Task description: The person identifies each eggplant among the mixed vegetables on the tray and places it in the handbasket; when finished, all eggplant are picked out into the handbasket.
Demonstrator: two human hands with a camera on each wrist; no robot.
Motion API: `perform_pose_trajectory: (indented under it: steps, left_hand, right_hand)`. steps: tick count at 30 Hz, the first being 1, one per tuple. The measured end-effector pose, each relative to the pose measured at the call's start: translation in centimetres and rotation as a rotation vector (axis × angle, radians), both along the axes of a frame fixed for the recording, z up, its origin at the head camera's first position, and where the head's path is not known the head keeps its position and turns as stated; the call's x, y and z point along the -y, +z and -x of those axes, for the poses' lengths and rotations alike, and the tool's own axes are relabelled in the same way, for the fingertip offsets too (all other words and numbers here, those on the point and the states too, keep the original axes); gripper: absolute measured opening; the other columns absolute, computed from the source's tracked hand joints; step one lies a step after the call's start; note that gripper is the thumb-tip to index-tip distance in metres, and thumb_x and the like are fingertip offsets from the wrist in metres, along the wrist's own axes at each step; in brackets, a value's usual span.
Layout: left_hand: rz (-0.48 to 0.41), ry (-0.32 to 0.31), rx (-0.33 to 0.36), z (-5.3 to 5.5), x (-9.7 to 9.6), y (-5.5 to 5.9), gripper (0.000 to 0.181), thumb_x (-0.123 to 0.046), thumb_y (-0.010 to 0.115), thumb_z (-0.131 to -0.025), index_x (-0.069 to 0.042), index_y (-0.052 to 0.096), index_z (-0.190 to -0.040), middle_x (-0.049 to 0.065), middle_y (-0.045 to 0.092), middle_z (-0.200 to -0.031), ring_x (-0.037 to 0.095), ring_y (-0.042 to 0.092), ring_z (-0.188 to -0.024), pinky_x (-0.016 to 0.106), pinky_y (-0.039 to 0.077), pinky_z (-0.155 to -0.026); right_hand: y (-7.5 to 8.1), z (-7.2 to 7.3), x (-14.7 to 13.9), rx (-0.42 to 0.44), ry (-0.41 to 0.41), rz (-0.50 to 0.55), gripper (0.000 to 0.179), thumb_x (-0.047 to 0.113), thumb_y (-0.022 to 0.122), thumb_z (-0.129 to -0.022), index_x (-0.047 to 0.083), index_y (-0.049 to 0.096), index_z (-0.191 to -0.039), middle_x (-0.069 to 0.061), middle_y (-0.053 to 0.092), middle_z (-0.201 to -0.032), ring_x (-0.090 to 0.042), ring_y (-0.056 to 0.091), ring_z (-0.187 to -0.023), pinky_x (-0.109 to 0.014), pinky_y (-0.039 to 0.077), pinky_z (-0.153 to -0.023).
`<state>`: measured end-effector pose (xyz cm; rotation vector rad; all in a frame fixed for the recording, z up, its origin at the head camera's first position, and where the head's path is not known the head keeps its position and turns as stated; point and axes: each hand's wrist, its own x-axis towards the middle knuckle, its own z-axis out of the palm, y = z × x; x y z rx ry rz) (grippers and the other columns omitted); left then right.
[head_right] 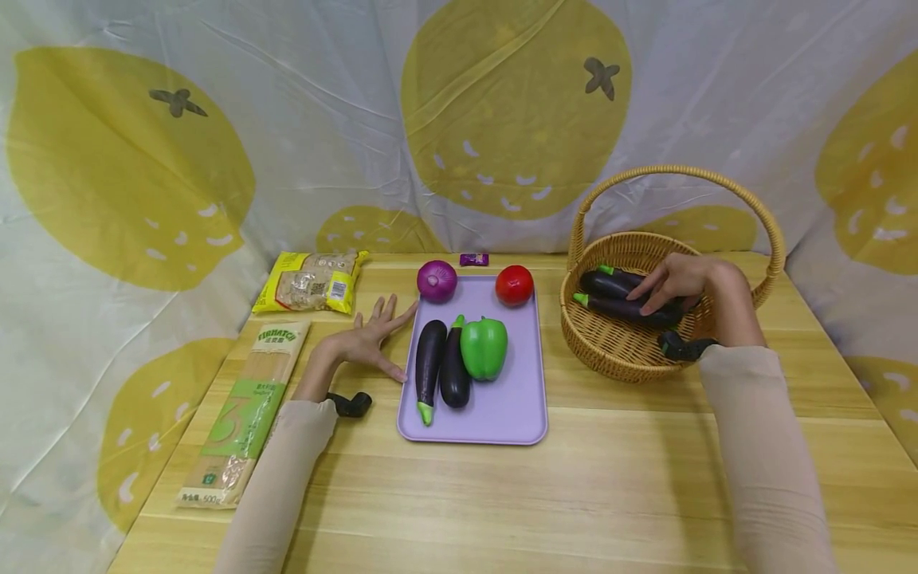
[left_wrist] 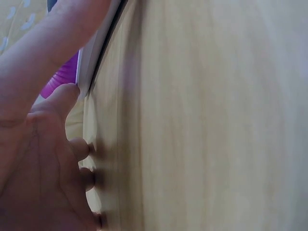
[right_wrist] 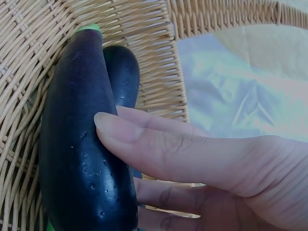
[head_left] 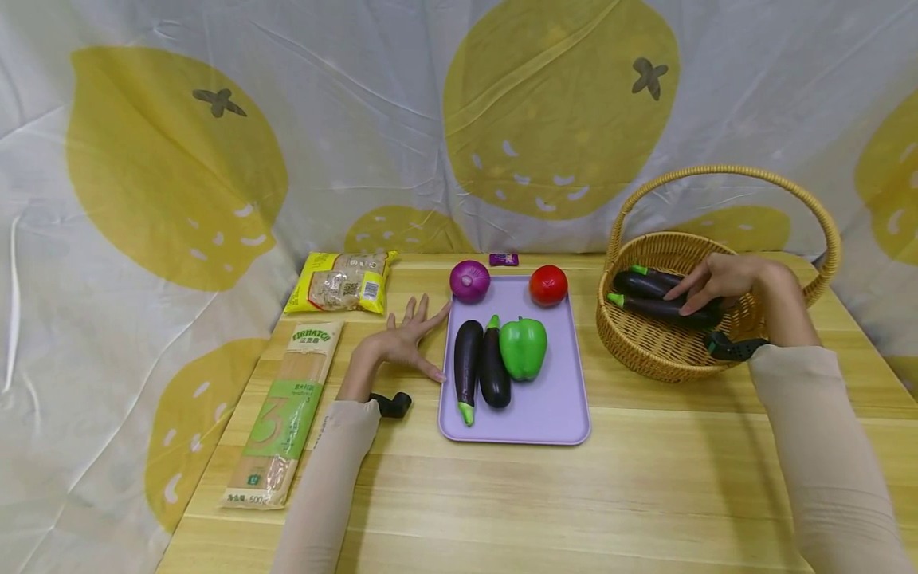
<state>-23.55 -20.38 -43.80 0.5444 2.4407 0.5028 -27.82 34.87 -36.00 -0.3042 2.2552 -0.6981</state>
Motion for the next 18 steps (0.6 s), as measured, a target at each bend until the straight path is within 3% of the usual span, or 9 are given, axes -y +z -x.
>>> perform_pose_trajectory:
  steps: [6, 12, 13, 18]
  left_hand:
    - [-0.008, -0.001, 0.001, -0.03, -0.02, -0.07, 0.134, -0.055, 0.088, -0.075, -0.033, -0.008, -0.166, 0.018, -0.034, -0.167, 0.04, -0.036, -0.153, 0.071, -0.024, -0.119]
    - [-0.019, 0.0, 0.004, -0.1, -0.08, 0.07, 0.134, -0.052, 0.089, -0.076, -0.031, -0.007, -0.166, 0.02, -0.033, -0.167, 0.04, -0.036, -0.153, 0.07, -0.024, -0.12]
    - [-0.019, -0.001, 0.003, -0.12, -0.08, 0.1, 0.134, -0.051, 0.09, -0.076, -0.031, -0.007, -0.166, 0.02, -0.034, -0.167, 0.04, -0.036, -0.153, 0.07, -0.024, -0.12]
    - [-0.021, 0.0, -0.002, -0.21, -0.11, 0.19, 0.134, -0.049, 0.09, -0.076, -0.03, -0.007, -0.167, 0.021, -0.033, -0.167, 0.041, -0.035, -0.154, 0.071, -0.023, -0.12]
  right_hand:
    - [-0.22, 0.0, -0.08, 0.006, -0.019, -0.002, 0.045, 0.019, 0.074, -0.096, 0.003, 0.066, -0.137, -0.023, 0.064, -0.141, -0.008, 0.025, -0.053, -0.026, 0.041, -0.053]
    - [-0.4, 0.01, -0.03, 0.017, -0.042, -0.02, 0.046, 0.022, 0.079, -0.093, 0.004, 0.069, -0.134, -0.007, 0.074, -0.122, -0.007, 0.057, -0.083, -0.027, 0.05, -0.063]
    - [-0.44, 0.02, 0.0, 0.017, -0.044, -0.024, 0.047, 0.023, 0.08, -0.092, 0.004, 0.069, -0.133, -0.004, 0.075, -0.118, -0.008, 0.06, -0.09, -0.027, 0.053, -0.065]
    - [-0.67, 0.02, 0.32, 0.016, -0.074, -0.033, 0.047, 0.023, 0.081, -0.09, 0.004, 0.07, -0.132, 0.002, 0.077, -0.108, -0.01, 0.065, -0.093, -0.031, 0.058, -0.071]
